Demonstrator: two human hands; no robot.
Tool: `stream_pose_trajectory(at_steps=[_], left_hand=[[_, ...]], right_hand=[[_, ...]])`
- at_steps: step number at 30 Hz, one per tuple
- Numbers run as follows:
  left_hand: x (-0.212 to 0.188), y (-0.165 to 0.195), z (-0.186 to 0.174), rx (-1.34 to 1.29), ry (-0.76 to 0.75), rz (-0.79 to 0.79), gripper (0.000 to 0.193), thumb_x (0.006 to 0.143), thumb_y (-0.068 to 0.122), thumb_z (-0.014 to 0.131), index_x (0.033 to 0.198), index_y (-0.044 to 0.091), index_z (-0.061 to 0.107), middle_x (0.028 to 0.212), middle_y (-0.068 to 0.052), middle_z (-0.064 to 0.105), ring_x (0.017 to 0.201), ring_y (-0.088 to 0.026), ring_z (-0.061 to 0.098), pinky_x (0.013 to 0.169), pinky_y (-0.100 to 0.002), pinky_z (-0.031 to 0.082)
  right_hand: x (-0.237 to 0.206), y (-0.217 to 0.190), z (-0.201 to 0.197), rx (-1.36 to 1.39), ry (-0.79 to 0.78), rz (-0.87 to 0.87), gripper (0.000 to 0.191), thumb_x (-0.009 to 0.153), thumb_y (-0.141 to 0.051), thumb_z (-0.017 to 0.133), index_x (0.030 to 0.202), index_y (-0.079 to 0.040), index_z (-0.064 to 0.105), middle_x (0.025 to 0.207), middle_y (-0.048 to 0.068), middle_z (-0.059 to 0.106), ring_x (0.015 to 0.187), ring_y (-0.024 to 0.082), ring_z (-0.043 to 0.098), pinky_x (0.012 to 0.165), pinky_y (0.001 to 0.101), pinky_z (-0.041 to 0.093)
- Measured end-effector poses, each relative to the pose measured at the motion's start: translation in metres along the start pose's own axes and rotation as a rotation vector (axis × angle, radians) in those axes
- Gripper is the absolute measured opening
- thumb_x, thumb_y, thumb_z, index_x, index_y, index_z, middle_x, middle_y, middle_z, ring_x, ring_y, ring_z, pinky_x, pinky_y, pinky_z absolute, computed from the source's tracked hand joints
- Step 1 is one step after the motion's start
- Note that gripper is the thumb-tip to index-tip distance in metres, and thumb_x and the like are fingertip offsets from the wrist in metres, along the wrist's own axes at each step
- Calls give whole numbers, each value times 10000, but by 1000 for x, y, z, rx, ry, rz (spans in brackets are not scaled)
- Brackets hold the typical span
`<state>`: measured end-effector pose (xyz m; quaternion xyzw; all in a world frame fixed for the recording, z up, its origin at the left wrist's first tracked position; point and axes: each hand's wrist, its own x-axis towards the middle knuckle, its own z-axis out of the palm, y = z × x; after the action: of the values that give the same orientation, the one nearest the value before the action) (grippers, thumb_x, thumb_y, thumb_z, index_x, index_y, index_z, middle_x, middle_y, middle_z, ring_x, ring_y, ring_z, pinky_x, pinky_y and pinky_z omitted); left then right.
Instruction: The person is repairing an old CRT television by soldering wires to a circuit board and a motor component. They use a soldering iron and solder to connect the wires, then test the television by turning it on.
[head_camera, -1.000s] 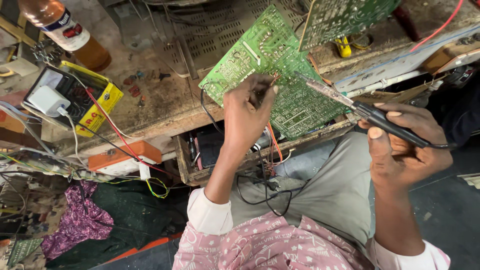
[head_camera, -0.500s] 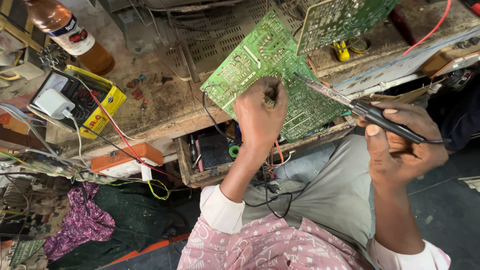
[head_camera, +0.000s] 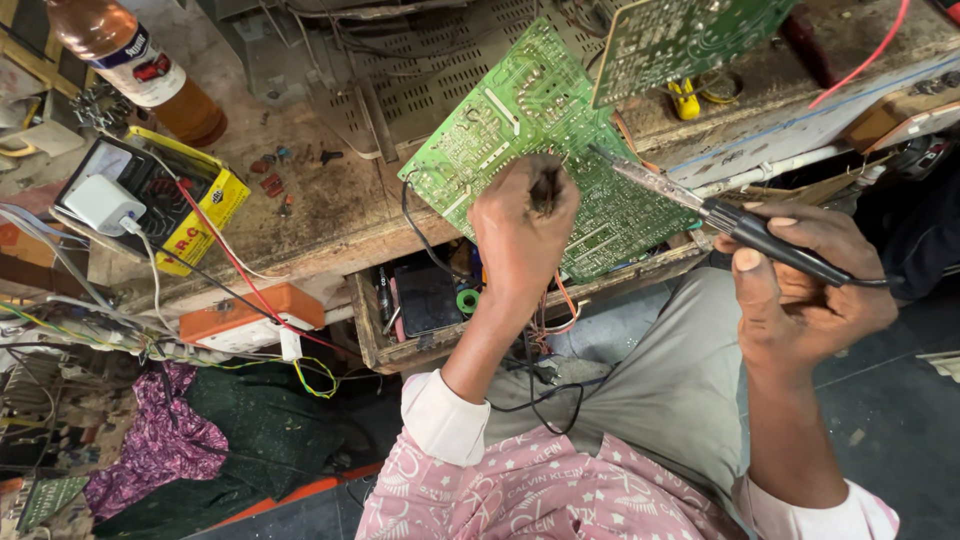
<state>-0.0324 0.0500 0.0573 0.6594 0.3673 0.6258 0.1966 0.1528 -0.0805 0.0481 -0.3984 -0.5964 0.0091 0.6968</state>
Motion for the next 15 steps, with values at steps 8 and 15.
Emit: stream_pose_trajectory(at_steps=[8, 15], left_hand=[[2, 0, 3, -27, 1, -63, 113, 831, 36, 751, 928, -4, 709, 769, -96, 707, 617, -160, 667, 618, -296, 530], [4, 0, 1, -28, -12, -48, 116, 823, 40, 744, 925, -2, 708, 756, -95, 693, 626, -159, 664, 624, -294, 530]], right_hand=[[-1, 5, 5, 24, -6, 9, 281, 1095, -75, 773, 1242, 25, 554, 1201, 228, 659, 947, 246, 745, 863, 346, 679], [2, 5, 10, 7, -35, 17, 252, 1103, -63, 747, 1238, 23, 553, 1192, 218, 650, 929, 235, 734, 845, 331, 673]])
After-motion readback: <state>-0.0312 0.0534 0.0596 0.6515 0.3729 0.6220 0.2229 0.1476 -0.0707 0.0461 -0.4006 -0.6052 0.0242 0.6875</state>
